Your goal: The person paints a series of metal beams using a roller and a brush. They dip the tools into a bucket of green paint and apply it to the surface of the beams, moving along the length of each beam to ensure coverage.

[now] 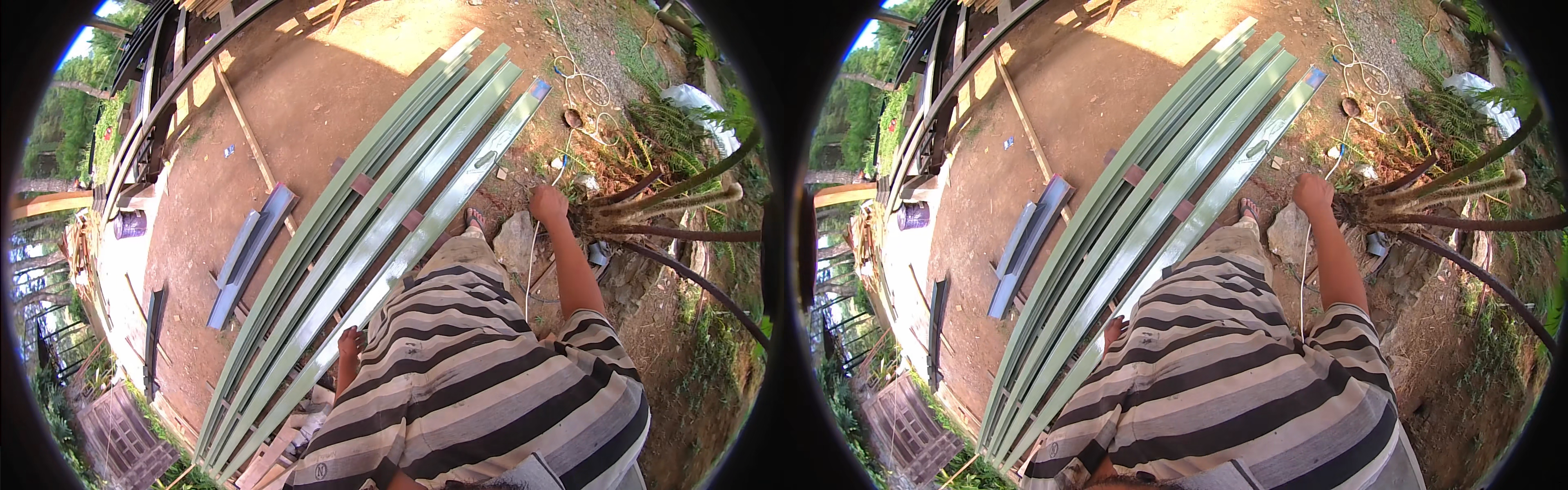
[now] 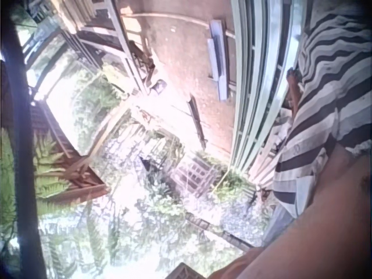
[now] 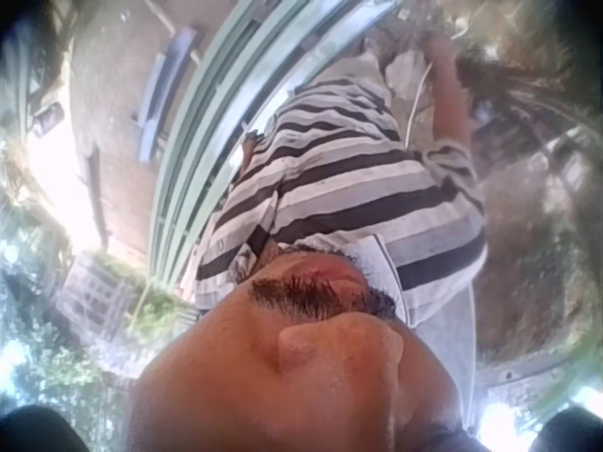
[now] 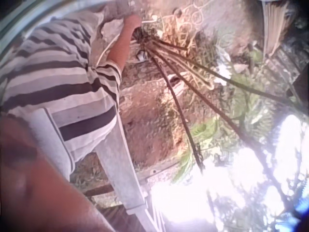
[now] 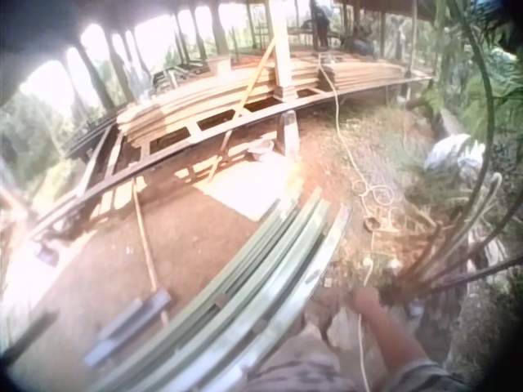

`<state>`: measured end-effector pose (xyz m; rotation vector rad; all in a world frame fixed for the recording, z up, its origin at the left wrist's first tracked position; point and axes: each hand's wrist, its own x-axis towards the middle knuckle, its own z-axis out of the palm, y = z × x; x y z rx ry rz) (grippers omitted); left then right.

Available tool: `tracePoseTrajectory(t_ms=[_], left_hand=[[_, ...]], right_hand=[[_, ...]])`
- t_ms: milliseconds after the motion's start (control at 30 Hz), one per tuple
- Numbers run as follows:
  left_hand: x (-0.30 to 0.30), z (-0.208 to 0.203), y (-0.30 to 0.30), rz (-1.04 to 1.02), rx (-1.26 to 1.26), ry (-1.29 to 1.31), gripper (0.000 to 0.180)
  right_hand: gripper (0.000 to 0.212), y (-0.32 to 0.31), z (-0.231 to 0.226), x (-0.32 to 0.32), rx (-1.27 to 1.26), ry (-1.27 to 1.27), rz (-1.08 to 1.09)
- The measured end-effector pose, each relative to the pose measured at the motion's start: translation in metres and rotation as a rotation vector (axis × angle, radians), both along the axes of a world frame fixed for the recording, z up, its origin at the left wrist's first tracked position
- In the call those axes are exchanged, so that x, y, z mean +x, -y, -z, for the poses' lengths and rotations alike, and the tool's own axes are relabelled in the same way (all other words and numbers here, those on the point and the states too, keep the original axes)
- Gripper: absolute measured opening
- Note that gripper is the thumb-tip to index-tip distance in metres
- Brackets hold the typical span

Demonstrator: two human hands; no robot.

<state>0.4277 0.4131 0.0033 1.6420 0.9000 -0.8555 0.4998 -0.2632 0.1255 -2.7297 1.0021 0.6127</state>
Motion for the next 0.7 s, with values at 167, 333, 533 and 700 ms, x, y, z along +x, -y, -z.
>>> tracePoseTrajectory(t_ms=[167,333,533,700], left_hand=[[0.001,0.014,0.009,0.023,-0.026,0.017,0.040],[0.016,0.017,0.019,-0.028,-0.067,0.050,0.043],[0.023,0.008,0.020,-0.050,-0.101,0.031,0.042],[0.006,-0.003,-0.004,-0.084,-0.046,0.015,0.039]], right_hand=[[0.031,-0.036,-0.002,0.020,-0.154,0.030,-0.172],[0.031,-0.106,0.016,0.035,0.068,0.049,-0.069],[0.034,-0.159,0.112,0.048,0.773,0.331,0.671],[0.027,-0.191,0.130,0.087,1.124,0.588,1.181]])
